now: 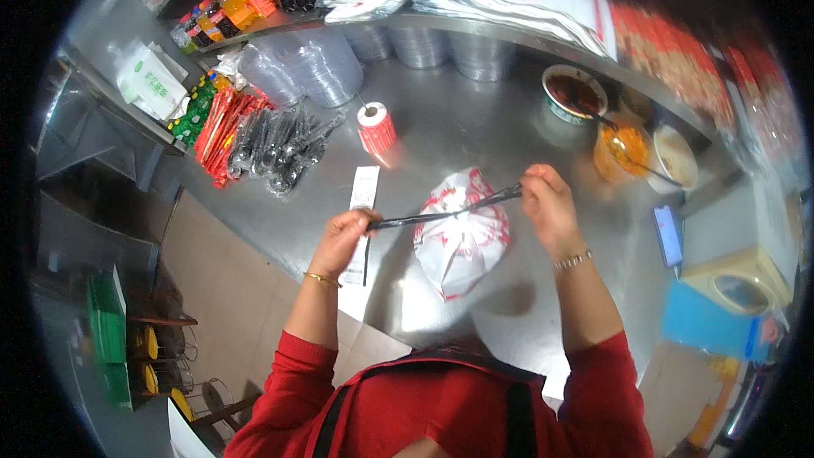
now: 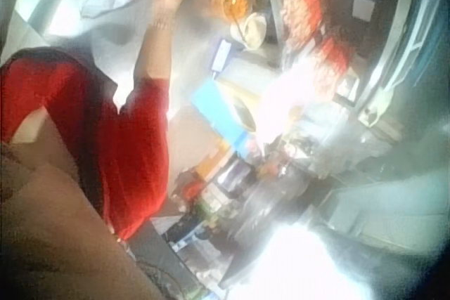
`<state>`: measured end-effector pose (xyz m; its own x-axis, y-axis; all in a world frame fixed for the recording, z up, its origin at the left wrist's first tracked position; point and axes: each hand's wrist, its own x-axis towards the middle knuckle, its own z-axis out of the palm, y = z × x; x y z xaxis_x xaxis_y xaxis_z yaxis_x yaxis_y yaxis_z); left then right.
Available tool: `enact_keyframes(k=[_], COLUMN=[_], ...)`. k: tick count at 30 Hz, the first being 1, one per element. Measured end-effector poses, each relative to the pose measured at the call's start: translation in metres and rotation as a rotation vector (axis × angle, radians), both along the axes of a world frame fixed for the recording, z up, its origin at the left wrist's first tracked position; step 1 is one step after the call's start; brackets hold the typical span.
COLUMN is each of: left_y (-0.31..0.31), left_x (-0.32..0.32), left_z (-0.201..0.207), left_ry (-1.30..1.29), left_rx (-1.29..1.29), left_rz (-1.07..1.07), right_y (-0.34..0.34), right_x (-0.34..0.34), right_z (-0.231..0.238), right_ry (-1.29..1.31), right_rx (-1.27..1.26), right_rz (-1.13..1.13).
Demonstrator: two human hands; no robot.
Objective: The person assembles a takeout meal by adding toppings and sauces to a bowl of rice, then places it in a plastic bag with chopsticks. They also add a fried egg from a rice cooker to the bowl before packaging.
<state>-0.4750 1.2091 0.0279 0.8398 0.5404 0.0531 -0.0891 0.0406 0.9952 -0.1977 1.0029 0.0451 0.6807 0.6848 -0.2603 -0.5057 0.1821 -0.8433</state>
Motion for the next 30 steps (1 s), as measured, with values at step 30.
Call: enact_keyframes(k=[30], left_y=[0.113], left_x=[0.136], left_z=[-0.018], left_ry=[0.227], left_rx=[0.055], left_rz=[0.133], right_y=[0.217], right_x=[-0.002], right_z=[0.006], right_ry=[-1.459], right_rx=[-0.509], right_rz=[0.611])
